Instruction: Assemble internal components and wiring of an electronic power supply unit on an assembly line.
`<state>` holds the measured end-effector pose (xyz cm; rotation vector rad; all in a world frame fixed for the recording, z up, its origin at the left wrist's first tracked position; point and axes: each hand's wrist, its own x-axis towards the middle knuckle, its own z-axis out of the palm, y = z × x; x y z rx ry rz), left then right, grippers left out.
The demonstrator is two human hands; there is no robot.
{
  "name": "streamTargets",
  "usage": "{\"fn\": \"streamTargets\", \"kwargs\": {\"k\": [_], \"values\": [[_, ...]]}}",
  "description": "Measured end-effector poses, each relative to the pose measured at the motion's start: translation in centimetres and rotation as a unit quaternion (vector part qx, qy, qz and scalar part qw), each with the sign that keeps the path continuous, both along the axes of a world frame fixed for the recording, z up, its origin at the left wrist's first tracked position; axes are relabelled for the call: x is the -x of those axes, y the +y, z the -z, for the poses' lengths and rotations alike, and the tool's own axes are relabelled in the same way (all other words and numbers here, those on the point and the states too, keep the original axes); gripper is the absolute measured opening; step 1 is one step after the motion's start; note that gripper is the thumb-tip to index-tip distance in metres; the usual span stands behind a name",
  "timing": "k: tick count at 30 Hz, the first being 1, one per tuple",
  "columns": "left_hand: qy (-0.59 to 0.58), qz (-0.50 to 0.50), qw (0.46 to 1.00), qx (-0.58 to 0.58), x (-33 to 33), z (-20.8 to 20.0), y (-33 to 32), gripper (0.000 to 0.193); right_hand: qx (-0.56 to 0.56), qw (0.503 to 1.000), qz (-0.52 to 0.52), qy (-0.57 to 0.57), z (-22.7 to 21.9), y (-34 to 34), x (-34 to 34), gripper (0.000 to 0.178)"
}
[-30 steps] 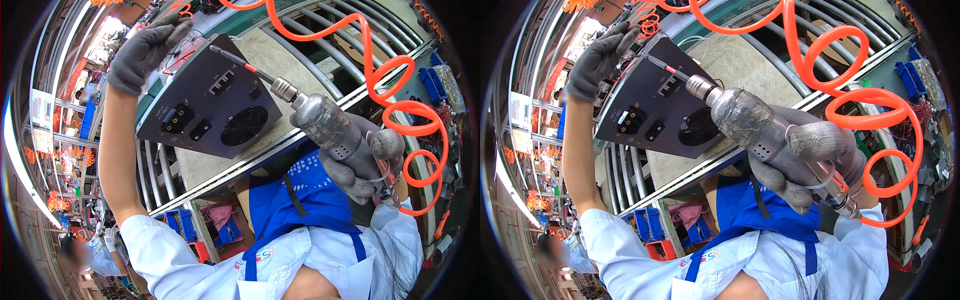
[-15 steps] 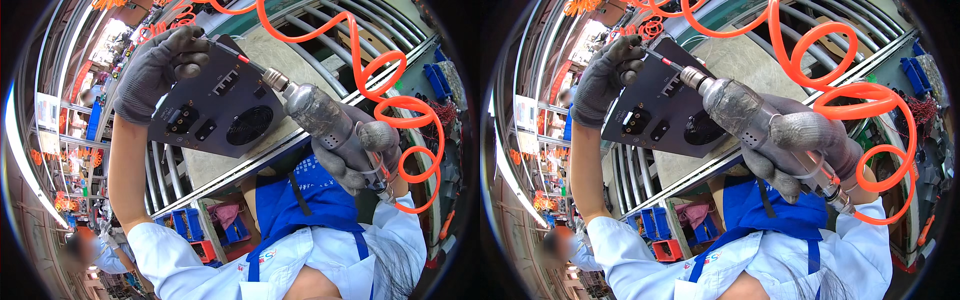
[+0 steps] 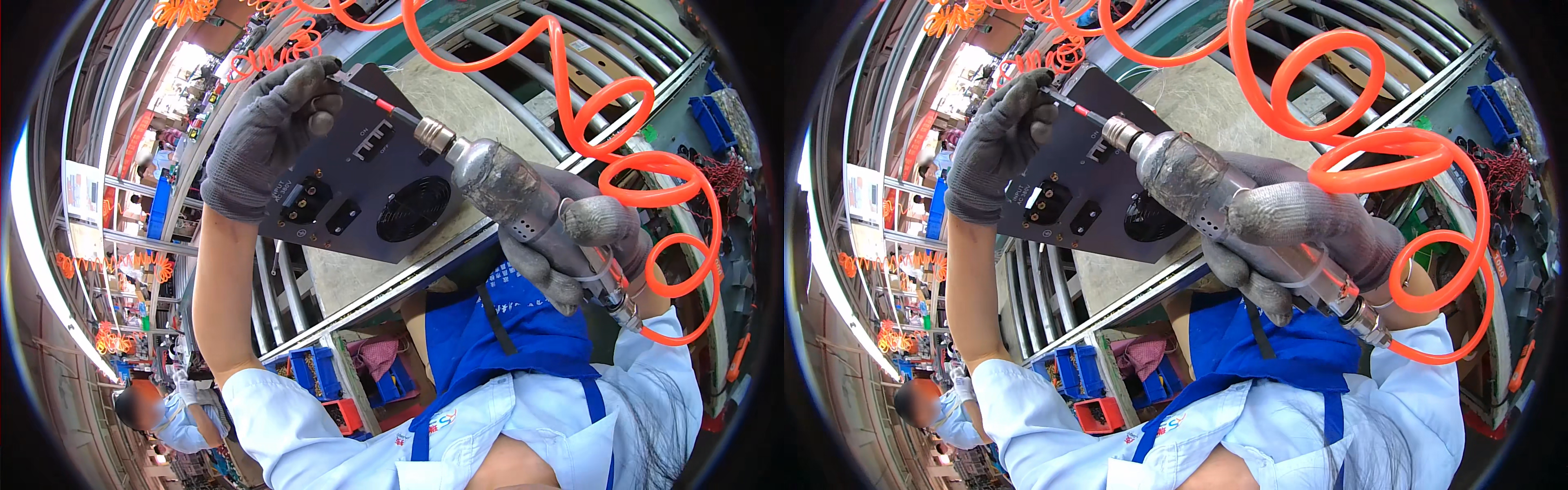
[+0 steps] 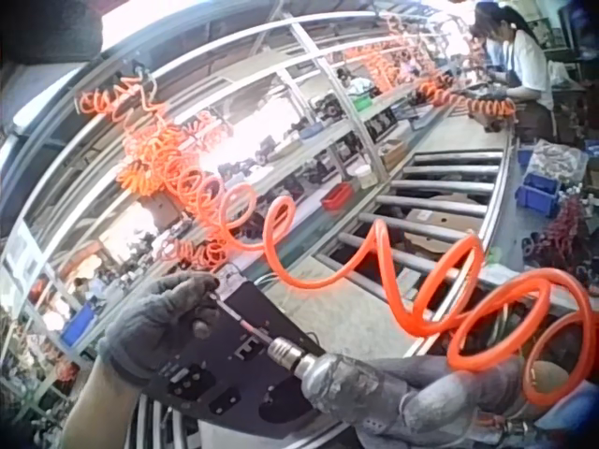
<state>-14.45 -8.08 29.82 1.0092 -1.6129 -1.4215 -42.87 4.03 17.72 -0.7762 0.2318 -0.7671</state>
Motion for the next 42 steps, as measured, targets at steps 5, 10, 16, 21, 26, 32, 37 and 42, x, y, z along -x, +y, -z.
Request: {"fn": "streamTargets", "kwargs": {"k": [5, 10, 16, 21, 26, 32, 37, 42], "values": [[0.003, 0.059, 0.996, -0.061, -0.9, 0.3, -0.6, 0.038, -0.012, 1.0, 0.003, 0.014, -0.3, -0.1, -0.5, 0.079], [0.017, 0.07, 0.994, -0.08, -0.6, 0.0, -0.3, 0.04, -0.009, 1.0, 0.001, 0.011, -0.7, 0.4, -0.4, 0.081], [-0.02, 0.007, 0.999, -0.028, 0.2, -0.1, 0.6, 0.042, -0.006, 1.0, -0.007, 0.029, -0.8, 0.3, -0.6, 0.083], [-0.07, -0.008, 0.997, 0.029, -0.2, -0.4, 0.9, 0.043, -0.029, 0.999, -0.023, -0.005, -0.1, 0.0, -0.5, 0.082], [-0.1, 0.048, 0.994, 0.019, -0.8, -0.9, 0.5, 0.043, -0.022, 0.999, -0.04, 0.01, -0.1, -0.3, 0.0, 0.084], [-0.109, 0.027, 0.993, 0.041, -1.0, -0.7, 0.4, 0.046, -0.008, 0.999, -0.037, 0.001, -0.3, -0.2, -0.8, 0.087], [-0.077, 0.048, 0.995, -0.035, -0.5, -0.6, -0.9, 0.052, 0.031, 0.997, 0.039, 0.053, -0.9, 0.5, -1.4, 0.089], [-0.192, 0.01, 0.974, 0.122, -2.4, -2.3, -3.9, 0.064, 0.022, 0.997, 0.044, 0.062, -1.4, 1.0, -1.4, 0.089]]}}
